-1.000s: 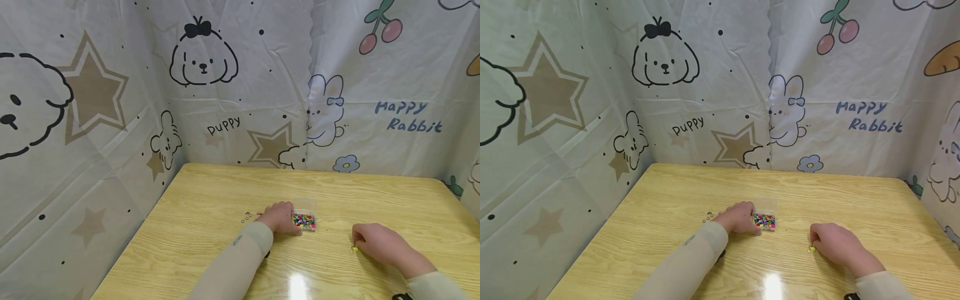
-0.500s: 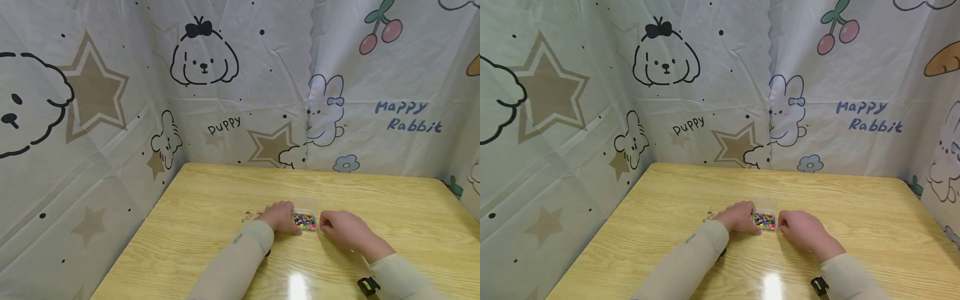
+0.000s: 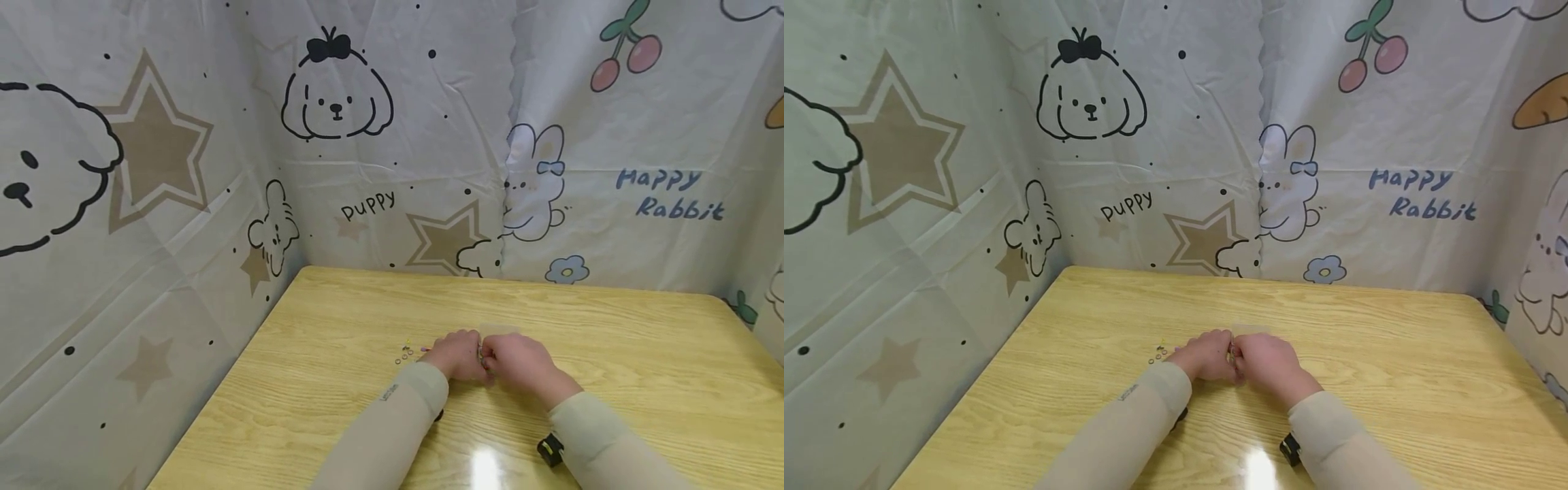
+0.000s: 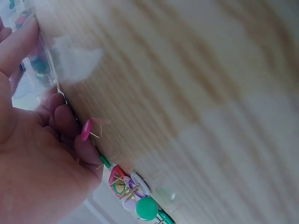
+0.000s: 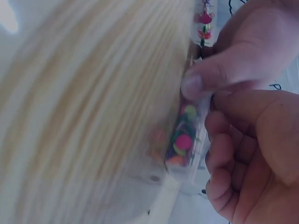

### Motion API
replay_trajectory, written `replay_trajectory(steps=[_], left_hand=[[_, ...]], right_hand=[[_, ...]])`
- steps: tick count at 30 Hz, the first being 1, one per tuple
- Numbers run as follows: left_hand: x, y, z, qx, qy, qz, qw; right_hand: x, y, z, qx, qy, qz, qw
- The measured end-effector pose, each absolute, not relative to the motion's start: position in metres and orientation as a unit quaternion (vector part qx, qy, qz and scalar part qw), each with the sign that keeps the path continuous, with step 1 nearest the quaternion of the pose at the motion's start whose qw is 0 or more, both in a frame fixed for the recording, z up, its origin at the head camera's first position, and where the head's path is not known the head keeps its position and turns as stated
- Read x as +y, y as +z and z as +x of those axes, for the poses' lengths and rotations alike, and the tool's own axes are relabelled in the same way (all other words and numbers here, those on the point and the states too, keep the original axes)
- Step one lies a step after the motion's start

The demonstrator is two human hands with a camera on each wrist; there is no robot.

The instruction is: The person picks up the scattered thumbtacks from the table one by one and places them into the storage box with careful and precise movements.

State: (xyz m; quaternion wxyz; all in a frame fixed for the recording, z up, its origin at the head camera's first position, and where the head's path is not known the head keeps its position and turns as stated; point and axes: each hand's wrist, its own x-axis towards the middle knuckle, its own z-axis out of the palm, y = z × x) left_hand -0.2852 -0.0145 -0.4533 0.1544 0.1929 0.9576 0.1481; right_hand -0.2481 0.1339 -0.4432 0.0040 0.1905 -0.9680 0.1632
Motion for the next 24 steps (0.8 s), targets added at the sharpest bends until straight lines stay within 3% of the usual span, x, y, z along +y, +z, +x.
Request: replay_trajectory(steps=[9,15,24], left_hand=[[-0.013,-0.459,-0.288,0.959,0.134,0.195,0.156],[-0.016,-0.45,-0.283,0.96,0.125,0.193,0.157],[-0.018,-0.447,-0.279,0.96,0.126,0.192,0.158]], right_hand=[[0.135,-0.44,-0.243,-0.971,0.165,0.174,-0.007],[0.168,-0.431,-0.228,-0.974,0.164,0.155,0.003],[0.228,-0.427,-0.205,-0.975,0.148,0.157,-0.052]])
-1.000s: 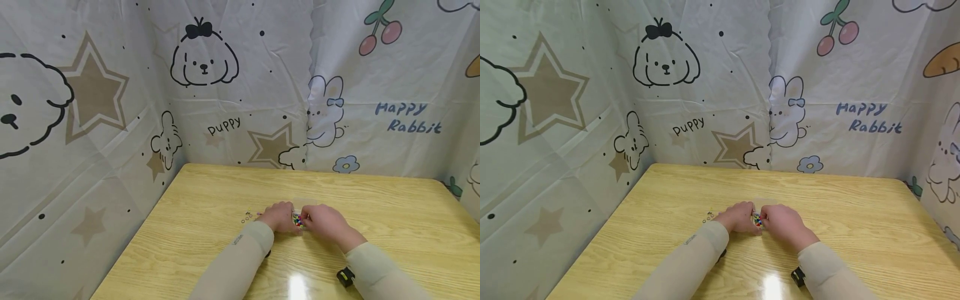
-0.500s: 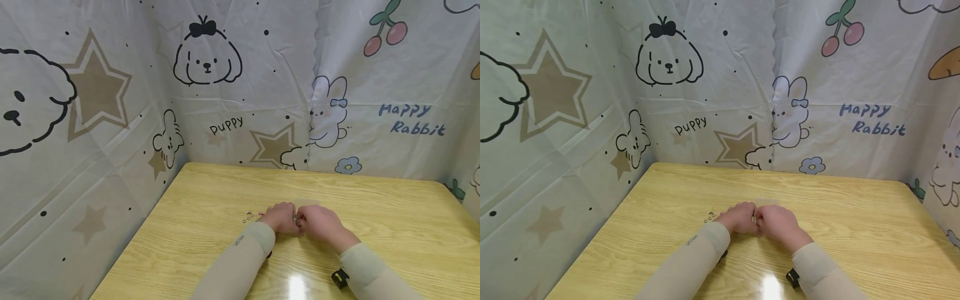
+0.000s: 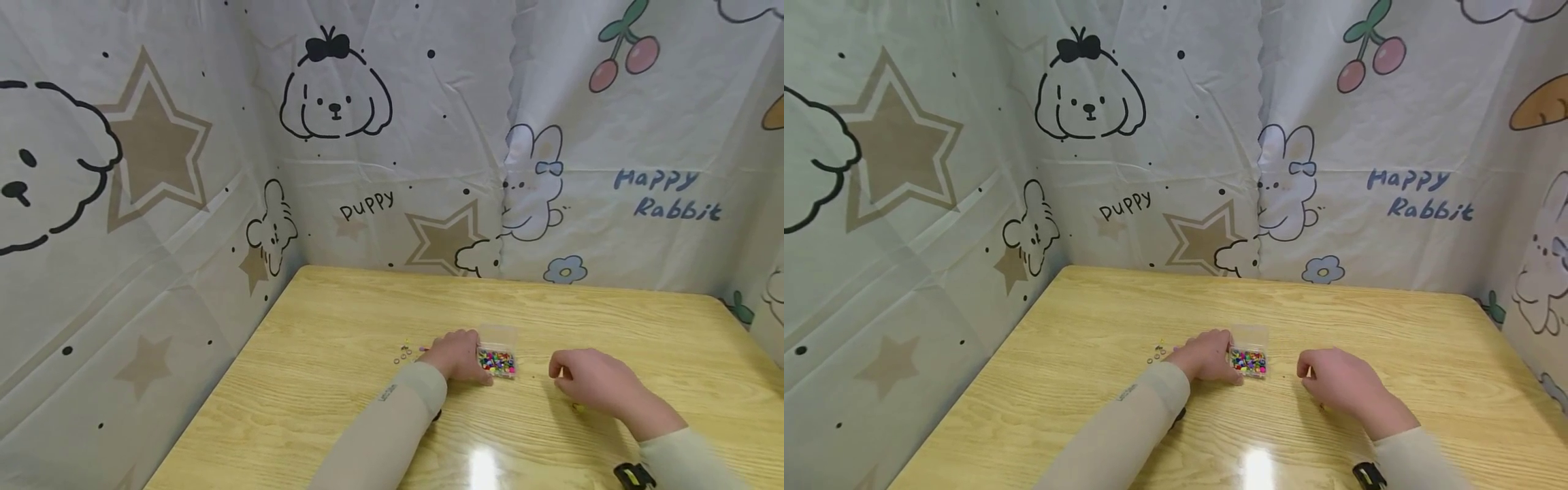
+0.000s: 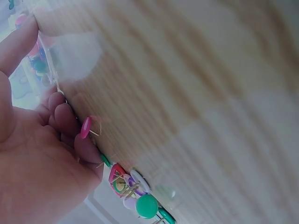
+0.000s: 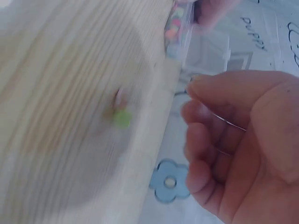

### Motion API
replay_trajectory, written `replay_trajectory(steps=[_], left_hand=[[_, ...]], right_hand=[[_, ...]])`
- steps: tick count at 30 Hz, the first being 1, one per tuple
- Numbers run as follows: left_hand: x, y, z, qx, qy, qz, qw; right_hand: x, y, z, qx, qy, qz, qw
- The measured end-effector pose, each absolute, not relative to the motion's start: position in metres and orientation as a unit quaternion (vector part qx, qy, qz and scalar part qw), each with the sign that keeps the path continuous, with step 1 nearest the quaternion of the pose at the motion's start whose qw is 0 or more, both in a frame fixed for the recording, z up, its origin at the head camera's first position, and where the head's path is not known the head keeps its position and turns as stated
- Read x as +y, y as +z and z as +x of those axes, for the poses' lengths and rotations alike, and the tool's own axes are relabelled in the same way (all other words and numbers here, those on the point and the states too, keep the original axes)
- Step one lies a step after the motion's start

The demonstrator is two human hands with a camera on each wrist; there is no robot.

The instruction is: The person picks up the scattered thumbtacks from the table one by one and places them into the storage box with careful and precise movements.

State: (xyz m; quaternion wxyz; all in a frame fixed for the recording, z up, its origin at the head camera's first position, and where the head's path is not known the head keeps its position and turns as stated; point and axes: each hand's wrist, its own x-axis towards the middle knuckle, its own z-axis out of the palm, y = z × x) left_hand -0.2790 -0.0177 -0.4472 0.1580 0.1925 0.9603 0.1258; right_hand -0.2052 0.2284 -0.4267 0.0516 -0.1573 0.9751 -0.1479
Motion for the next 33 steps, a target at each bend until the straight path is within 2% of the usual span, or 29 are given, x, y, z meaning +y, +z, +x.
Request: replay_trajectory(steps=[7,14,24,33], left_hand=[[-0.018,-0.448,-0.281,0.96,0.128,0.19,0.158],[-0.017,-0.445,-0.282,0.961,0.134,0.186,0.157],[-0.016,-0.447,-0.277,0.962,0.131,0.18,0.159],[-0.016,-0.452,-0.281,0.956,0.143,0.199,0.16]], right_hand=[[0.256,-0.433,-0.193,0.974,-0.145,-0.153,0.08],[0.259,-0.436,-0.19,0.974,-0.156,-0.124,0.111],[0.263,-0.45,-0.186,0.978,-0.131,-0.139,0.079],[0.251,-0.438,-0.193,0.979,-0.135,-0.149,0.046]])
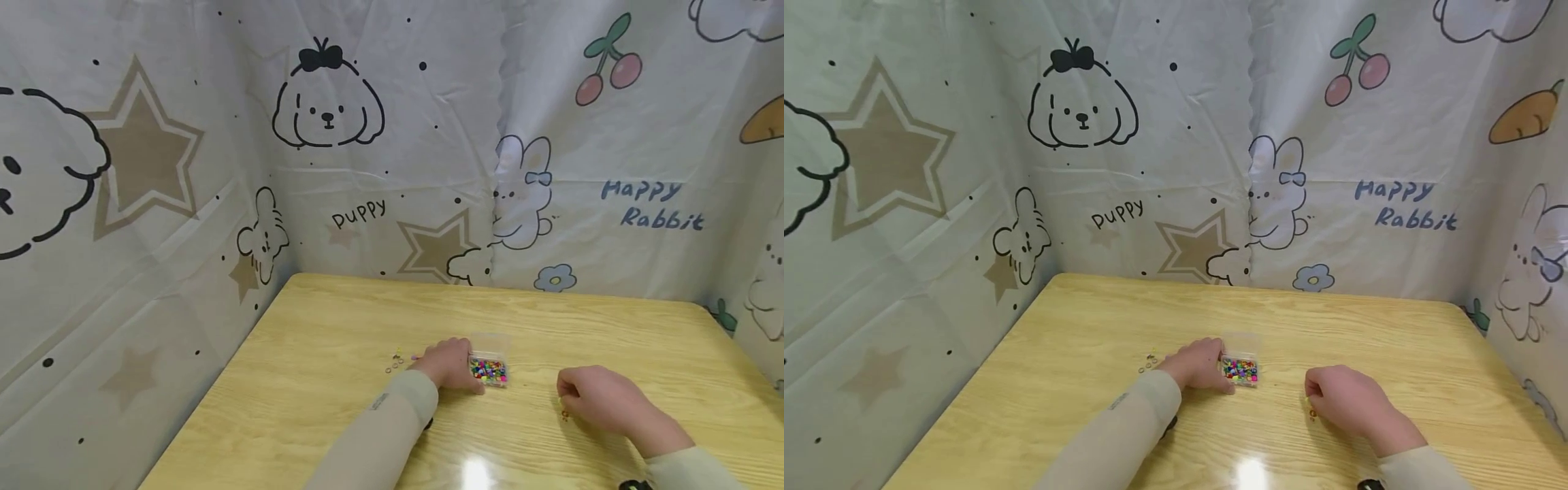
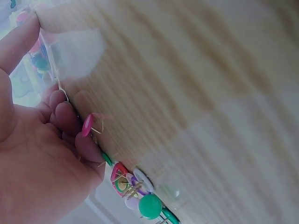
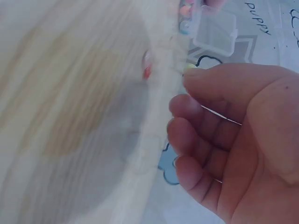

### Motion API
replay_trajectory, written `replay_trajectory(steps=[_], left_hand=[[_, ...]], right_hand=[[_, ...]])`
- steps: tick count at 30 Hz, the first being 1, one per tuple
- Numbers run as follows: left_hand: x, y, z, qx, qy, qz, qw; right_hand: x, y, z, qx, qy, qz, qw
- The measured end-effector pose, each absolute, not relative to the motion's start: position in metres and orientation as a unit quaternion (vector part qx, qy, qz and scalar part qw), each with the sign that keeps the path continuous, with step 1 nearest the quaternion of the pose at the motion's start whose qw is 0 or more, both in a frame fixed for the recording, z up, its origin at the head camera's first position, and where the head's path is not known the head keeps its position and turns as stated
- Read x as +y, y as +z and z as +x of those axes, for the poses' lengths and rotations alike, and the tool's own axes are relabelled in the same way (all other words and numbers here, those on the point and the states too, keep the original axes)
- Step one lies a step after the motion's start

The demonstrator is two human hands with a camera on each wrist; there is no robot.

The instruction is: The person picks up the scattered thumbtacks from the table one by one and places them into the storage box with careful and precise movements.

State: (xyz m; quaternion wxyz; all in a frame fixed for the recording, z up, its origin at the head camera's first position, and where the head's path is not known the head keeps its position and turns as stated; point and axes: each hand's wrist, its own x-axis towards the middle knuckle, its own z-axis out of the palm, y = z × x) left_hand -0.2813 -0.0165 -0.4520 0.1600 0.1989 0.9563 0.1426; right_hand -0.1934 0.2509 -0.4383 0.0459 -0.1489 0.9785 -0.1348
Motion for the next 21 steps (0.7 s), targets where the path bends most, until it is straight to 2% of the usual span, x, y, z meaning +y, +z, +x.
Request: replay_trajectory(steps=[15,21], left_hand=[[-0.021,-0.453,-0.282,0.955,0.146,0.203,0.157],[-0.018,-0.451,-0.282,0.954,0.137,0.222,0.147]], right_hand=[[0.17,-0.431,-0.23,0.968,-0.148,-0.204,-0.006],[0.145,-0.434,-0.241,0.97,-0.145,-0.197,-0.004]])
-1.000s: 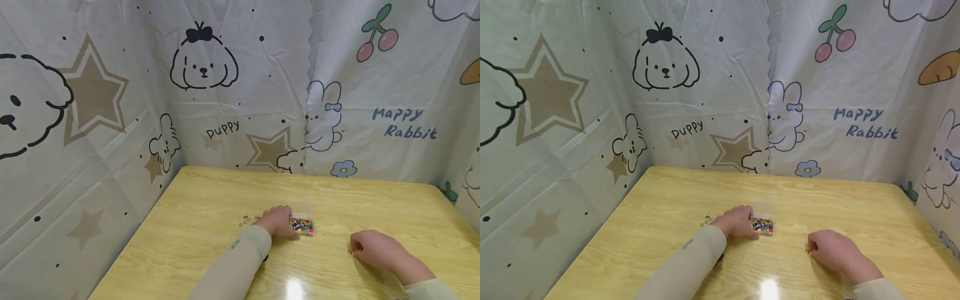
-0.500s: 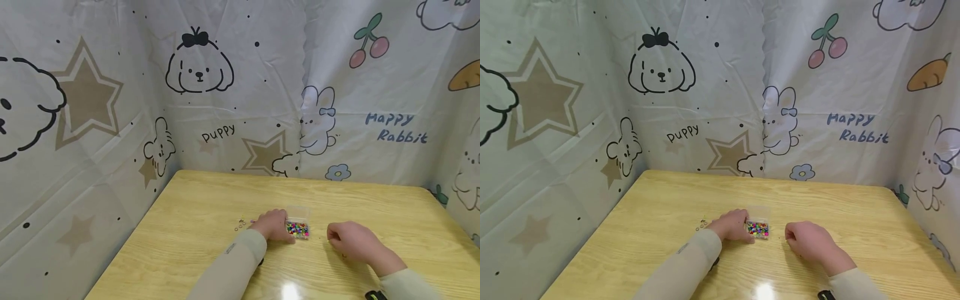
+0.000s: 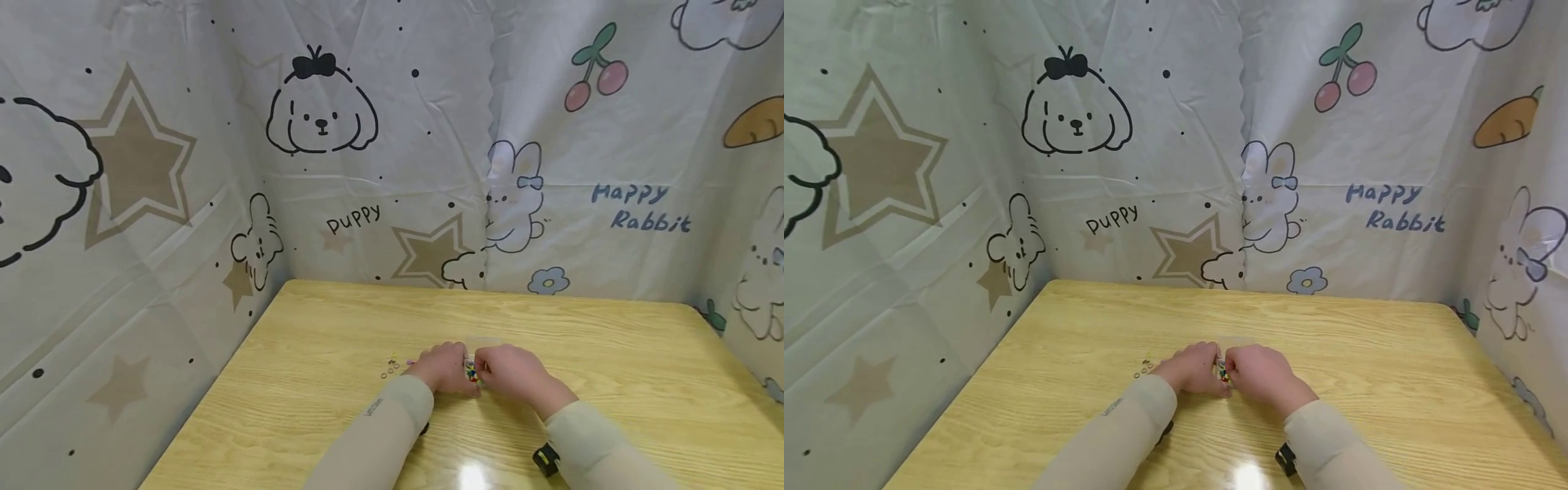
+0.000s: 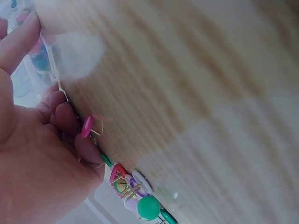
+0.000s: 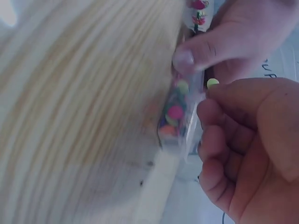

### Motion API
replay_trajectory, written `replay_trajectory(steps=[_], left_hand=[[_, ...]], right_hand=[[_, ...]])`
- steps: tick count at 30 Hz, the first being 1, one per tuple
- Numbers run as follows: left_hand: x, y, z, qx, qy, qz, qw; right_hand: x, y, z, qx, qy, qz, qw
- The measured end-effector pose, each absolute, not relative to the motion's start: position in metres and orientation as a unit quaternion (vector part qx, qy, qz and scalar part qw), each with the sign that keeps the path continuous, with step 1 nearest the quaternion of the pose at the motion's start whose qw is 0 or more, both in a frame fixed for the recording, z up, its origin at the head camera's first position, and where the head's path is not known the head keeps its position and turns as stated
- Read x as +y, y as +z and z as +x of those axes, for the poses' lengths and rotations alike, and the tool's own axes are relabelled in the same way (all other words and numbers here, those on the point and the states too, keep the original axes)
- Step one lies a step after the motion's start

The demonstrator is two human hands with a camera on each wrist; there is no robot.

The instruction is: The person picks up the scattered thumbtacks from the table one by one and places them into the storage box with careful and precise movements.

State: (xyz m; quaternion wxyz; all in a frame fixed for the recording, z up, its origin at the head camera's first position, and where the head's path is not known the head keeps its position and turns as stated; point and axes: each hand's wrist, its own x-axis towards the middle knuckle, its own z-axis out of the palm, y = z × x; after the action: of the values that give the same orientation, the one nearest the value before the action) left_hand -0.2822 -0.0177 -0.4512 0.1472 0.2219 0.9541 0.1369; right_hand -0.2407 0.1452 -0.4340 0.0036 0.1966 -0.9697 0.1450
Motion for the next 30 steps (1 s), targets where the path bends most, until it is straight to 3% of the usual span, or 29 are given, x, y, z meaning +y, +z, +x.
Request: replay_trajectory(steps=[13,22,30], left_hand=[[-0.014,-0.449,-0.279,0.954,0.147,0.215,0.151],[-0.016,-0.451,-0.281,0.955,0.143,0.203,0.162],[-0.016,-0.451,-0.283,0.956,0.137,0.2,0.163]], right_hand=[[0.136,-0.439,-0.247,-0.972,0.145,0.183,-0.008],[0.171,-0.425,-0.23,-0.972,0.149,0.18,0.009],[0.228,-0.425,-0.205,-0.974,0.151,0.152,-0.073]])
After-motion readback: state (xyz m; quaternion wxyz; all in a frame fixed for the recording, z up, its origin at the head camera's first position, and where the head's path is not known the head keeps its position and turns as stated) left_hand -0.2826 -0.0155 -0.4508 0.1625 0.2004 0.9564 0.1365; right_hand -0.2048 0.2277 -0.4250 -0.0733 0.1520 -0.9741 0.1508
